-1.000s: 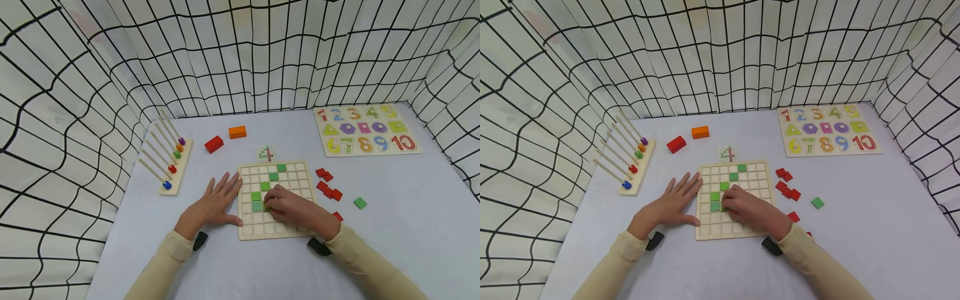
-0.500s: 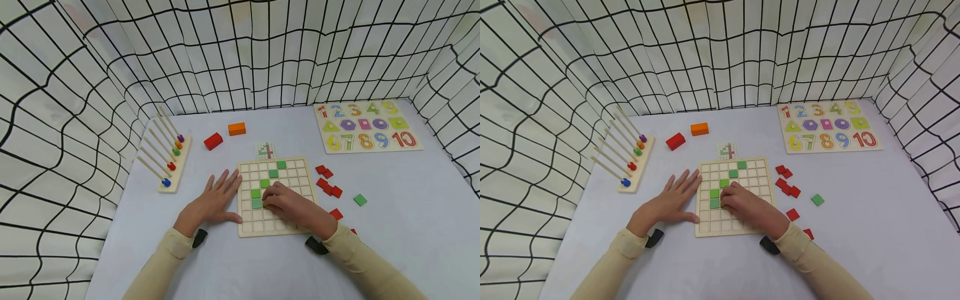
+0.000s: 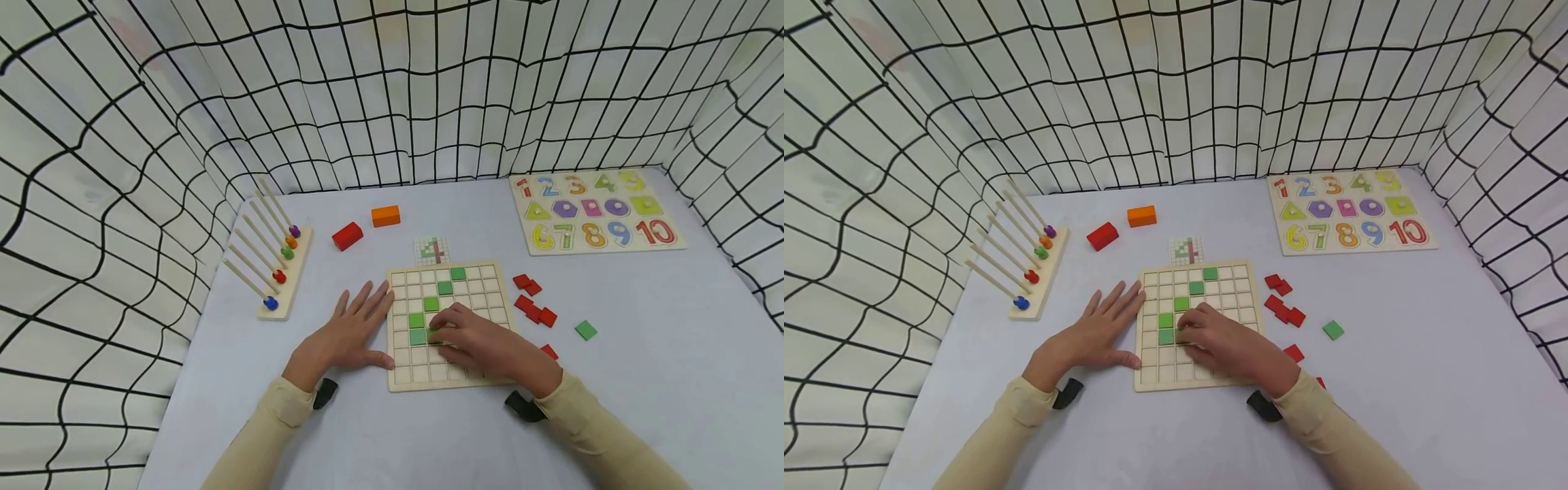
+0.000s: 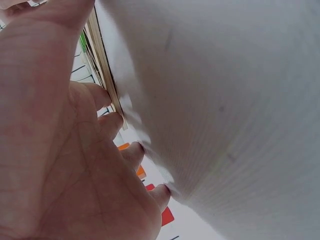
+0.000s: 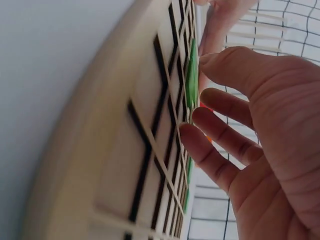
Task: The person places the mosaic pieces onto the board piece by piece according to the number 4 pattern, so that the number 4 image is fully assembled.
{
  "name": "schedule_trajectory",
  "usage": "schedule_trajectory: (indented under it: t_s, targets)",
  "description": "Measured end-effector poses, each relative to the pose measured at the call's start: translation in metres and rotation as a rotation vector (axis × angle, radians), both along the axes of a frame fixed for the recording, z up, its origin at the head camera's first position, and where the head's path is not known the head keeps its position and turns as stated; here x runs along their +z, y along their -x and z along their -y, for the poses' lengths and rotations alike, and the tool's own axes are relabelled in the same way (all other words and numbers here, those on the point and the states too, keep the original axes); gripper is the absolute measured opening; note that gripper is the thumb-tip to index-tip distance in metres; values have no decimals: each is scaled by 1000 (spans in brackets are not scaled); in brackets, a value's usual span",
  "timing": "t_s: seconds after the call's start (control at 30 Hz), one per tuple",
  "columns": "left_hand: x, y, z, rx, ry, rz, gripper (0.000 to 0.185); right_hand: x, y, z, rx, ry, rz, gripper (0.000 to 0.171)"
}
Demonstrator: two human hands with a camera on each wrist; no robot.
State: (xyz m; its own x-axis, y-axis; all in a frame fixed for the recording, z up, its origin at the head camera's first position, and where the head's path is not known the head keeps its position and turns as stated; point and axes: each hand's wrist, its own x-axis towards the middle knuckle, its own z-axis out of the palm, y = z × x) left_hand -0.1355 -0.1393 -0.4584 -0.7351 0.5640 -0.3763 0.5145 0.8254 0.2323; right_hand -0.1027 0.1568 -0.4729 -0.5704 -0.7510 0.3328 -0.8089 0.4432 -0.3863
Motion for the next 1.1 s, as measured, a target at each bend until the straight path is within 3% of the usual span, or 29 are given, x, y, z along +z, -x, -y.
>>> schedule_trajectory:
  t_s: [0.17,0.63,0.87,1.1]
  targets:
    - [0,-1,0,5,-8,7,125,3,1,-15,-52,-3,13,24]
    - [-1,-1,1,1,-19,2,125,9,2,-65,-122,2,-97,25]
    - [0,-3,3,8,-18,7,124,8,-6,-87,-197,-23,-61,24]
    - [0,-3,1,11,-38,3,124,9,-20,-118,-290,-28,-112,35]
